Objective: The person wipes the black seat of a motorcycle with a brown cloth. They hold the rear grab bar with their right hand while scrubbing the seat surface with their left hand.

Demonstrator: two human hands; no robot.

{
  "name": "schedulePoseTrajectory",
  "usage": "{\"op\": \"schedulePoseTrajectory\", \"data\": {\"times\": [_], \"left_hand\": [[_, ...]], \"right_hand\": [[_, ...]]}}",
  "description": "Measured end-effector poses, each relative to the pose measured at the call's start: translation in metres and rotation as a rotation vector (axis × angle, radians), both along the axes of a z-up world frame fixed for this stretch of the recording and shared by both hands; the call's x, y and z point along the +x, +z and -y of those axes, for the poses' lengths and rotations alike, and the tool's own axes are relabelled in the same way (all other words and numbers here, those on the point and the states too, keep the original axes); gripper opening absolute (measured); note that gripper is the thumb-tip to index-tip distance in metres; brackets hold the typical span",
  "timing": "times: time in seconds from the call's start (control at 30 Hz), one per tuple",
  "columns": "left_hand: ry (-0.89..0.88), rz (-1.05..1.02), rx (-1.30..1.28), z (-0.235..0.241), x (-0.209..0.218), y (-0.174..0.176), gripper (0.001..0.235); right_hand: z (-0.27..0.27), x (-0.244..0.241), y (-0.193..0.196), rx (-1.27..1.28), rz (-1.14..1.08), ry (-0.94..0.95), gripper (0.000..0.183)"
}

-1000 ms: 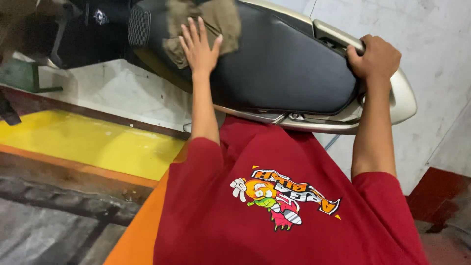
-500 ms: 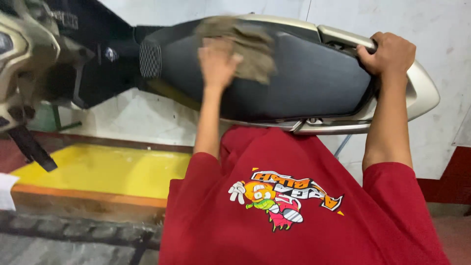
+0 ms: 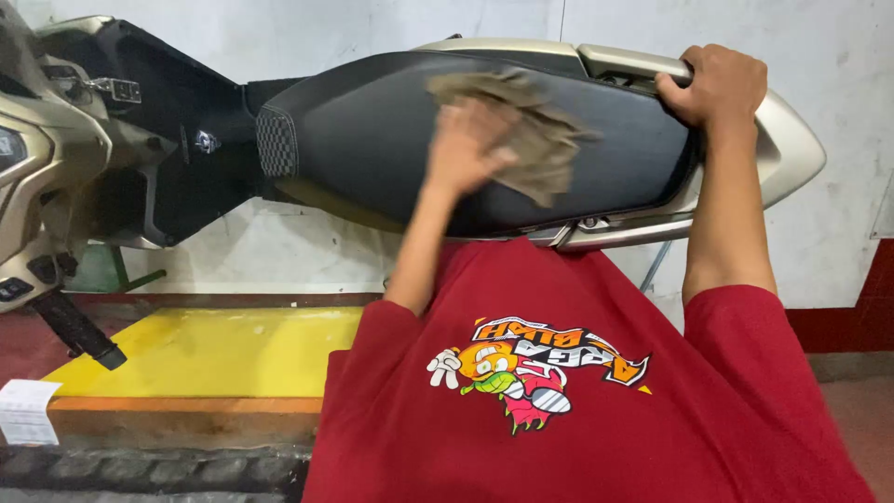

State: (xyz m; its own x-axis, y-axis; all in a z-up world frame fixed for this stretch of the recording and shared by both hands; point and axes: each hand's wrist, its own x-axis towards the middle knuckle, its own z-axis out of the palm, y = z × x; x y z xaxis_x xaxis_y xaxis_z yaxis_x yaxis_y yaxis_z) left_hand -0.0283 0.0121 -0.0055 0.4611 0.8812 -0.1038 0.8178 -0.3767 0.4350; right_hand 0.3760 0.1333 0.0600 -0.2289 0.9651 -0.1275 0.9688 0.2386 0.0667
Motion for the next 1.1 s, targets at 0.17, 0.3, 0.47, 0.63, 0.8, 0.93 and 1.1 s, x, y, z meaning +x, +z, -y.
{"op": "schedulePoseTrajectory", "data": {"times": [0.17, 0.3, 0.47, 0.63, 0.8, 0.93, 1.1], "left_hand": [[0.661, -0.087, 0.071, -0.030, -0.111, -0.050, 0.115], [0.559, -0.284, -0.094, -0.037, -0.032, 0.006, 0.097], [-0.079, 0.046, 0.532, 0.018, 0.080, 0.003, 0.072], [0.350, -0.104, 0.028, -0.029, -0.007, -0.005, 0.071], [0.929, -0.164, 0.306, -0.032, -0.062, -0.078, 0.092], [0.637, -0.231, -0.007, -0.019, 0.049, -0.022, 0.073], [0.012, -0.004, 0.219, 0.025, 0.134, 0.051, 0.072]], "right_hand": [[-0.002, 0.003, -0.005, 0.034, -0.010, 0.033, 0.046], [-0.011, -0.001, 0.000, 0.051, -0.010, 0.035, 0.047], [0.001, 0.000, 0.003, 0.043, -0.056, 0.044, 0.044], [-0.002, 0.003, -0.001, 0.071, -0.063, 0.067, 0.049], [0.001, 0.000, 0.015, 0.038, -0.092, 0.043, 0.048], [-0.001, 0.005, 0.009, 0.064, -0.148, 0.053, 0.047], [-0.001, 0.005, 0.013, 0.109, -0.125, 0.116, 0.048]]}}
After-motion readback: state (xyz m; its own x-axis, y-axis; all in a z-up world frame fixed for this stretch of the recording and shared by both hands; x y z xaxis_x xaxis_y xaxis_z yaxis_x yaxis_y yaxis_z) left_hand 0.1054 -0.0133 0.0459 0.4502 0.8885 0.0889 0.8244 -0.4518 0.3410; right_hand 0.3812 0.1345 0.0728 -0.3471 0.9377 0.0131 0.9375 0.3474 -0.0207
